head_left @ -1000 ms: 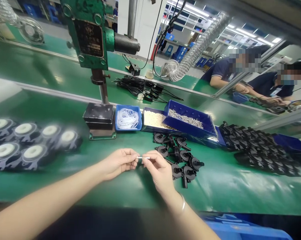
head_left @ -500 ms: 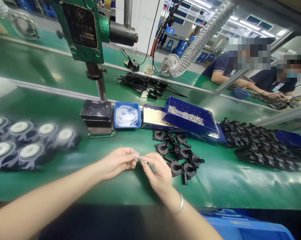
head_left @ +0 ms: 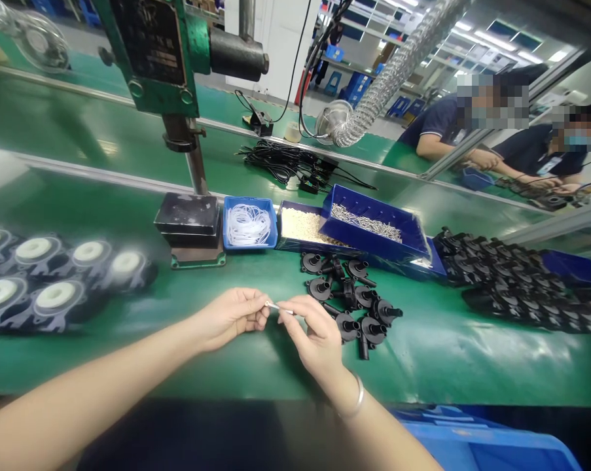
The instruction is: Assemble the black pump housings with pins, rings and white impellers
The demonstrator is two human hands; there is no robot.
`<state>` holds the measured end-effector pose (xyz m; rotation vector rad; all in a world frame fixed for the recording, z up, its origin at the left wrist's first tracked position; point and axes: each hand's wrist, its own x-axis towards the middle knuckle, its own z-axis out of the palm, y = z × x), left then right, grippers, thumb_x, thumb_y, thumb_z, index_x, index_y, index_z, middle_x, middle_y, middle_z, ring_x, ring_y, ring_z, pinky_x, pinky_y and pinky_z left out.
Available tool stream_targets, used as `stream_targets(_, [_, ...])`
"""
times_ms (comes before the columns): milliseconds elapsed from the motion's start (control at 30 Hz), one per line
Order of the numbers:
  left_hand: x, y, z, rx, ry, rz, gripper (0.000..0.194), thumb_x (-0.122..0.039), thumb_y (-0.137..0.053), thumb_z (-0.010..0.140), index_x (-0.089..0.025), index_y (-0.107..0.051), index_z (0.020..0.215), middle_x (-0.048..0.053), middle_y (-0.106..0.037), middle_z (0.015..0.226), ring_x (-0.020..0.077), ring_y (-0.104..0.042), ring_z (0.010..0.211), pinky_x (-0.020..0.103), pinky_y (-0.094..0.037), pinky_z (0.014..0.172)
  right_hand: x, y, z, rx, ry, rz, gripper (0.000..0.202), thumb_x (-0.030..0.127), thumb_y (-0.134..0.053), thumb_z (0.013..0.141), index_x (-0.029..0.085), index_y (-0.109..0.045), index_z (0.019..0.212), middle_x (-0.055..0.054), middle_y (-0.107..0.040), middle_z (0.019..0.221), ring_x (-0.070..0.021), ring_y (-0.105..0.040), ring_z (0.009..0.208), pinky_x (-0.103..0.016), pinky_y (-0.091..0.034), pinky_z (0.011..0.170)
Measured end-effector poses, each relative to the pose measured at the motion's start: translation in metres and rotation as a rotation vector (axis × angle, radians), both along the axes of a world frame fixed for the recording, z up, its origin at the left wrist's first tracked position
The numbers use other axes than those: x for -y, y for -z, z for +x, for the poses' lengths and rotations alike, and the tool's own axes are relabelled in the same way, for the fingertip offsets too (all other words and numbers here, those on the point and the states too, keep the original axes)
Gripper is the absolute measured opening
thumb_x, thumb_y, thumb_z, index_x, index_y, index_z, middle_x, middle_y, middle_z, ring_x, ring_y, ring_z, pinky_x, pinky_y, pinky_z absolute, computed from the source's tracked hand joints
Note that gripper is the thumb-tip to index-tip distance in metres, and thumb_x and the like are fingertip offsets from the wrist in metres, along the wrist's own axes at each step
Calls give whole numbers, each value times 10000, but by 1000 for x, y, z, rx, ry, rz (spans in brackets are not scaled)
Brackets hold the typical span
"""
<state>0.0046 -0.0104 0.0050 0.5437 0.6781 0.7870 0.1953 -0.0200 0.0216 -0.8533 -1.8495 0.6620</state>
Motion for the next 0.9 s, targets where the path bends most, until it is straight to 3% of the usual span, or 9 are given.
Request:
stream_targets(367, [2,2,0,-45,33,48,317,-405,-719,861,-110,-650,769,12,-621,667,76,-563,589,197,-447,622,0,0,2,32,-62,11,285,26,-595,900,217,-678,1095,-38,-700,873,-151,-634,838,-295,-520,751])
stream_targets(567, [2,0,1,-188,-11,156,361,-447,-708,854,-127,-612,720,8,-632,645,96,-587,598,214,-465,635,0,4,4,123,-108,81,338,5,-565,900,209,-644,1157,-64,-699,953,-165,-634,884,-318,-523,781])
stream_targets(767, [2,2,0,-471,-25,394,361,-478,-604,911,-159,-591,742,-2,-642,663,134,-611,617,271,-478,682,1,9,0,157,-17,22,207,93,-575,931,210,-664,1077,-42,-704,876,-158,-637,793,-289,-515,722])
stream_targets(900, [4,7,-3,-885,-132,793,319,-397,-547,957,-181,-588,726,6,-617,701,153,-581,691,279,-441,693,2,15,-3,192,9,-154,120,201,-568,963,203,-689,965,-2,-668,716,-128,-617,621,-265,-512,652])
